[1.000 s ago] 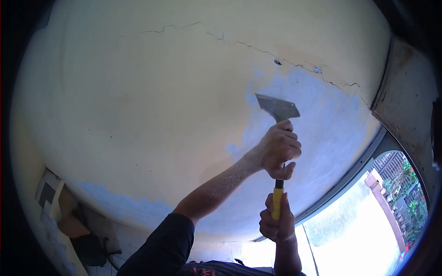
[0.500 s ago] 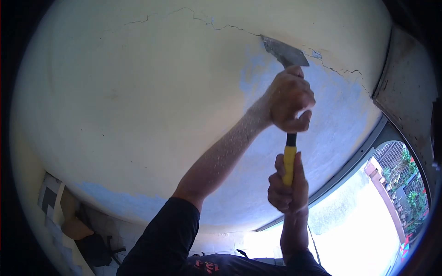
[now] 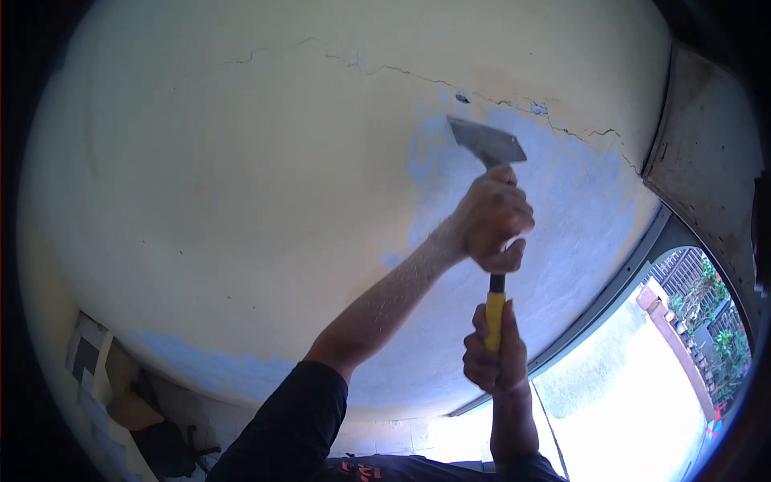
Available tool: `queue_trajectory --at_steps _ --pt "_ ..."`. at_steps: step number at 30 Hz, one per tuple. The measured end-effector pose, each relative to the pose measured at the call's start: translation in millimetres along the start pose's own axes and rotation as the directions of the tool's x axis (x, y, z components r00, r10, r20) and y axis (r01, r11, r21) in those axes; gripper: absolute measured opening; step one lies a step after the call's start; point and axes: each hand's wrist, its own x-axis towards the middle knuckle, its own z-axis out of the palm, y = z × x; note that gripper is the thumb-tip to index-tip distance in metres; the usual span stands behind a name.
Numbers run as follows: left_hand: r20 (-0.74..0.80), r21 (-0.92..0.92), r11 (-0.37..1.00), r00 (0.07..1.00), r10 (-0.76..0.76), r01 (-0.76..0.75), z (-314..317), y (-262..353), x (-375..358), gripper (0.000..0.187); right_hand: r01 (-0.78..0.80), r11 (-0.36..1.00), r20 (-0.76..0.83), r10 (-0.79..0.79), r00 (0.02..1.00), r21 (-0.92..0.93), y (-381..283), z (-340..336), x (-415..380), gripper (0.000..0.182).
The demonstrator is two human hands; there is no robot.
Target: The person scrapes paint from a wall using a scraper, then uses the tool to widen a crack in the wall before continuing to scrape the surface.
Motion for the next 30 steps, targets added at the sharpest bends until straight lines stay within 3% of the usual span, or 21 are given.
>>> queue_trajectory --at_steps 8,12,14,21,28,30 --pt "-0.046 -0.033 0.999 0.999 -0.002 0.000 -14.5 0.5 22.0 0.021 0.047 0.992 0.188 -0.069 0.980 0.120 -11.6 10.9 1.5 0.046" --pt "-0.034 -0.009 1.000 0.999 0.021 -0.021 0.3 24.5 2.3 0.022 0.003 0.996 0.114 -0.013 0.993 0.084 6.4 -1.5 -21.8 0.048" --pt "0.000 -0.062 0.997 0.999 -0.053 0.053 4.5 18.6 -4.9 0.024 -0.023 0.992 0.045 0.018 0.999 0.124 4.3 -3.3 -17.5 0.048" --pt "-0.025 0.006 0.999 0.999 0.041 -0.041 1.4 -9.8 24.1 0.022 0.090 0.996 0.057 -0.088 0.994 -0.022 -19.8 -6.6 7.7 0.048" --pt "-0.008 -0.022 0.999 1.000 -0.023 0.023 9.5 11.4 3.2 0.021 0.030 0.997 0.115 -0.038 0.993 0.073 -4.7 -4.4 -12.5 0.048" --pt "0.032 0.001 0.999 0.998 -0.046 0.046 11.5 10.6 2.0 0.023 0.036 0.991 0.069 -0.046 0.997 0.128 -3.5 -12.4 -8.3 0.048"
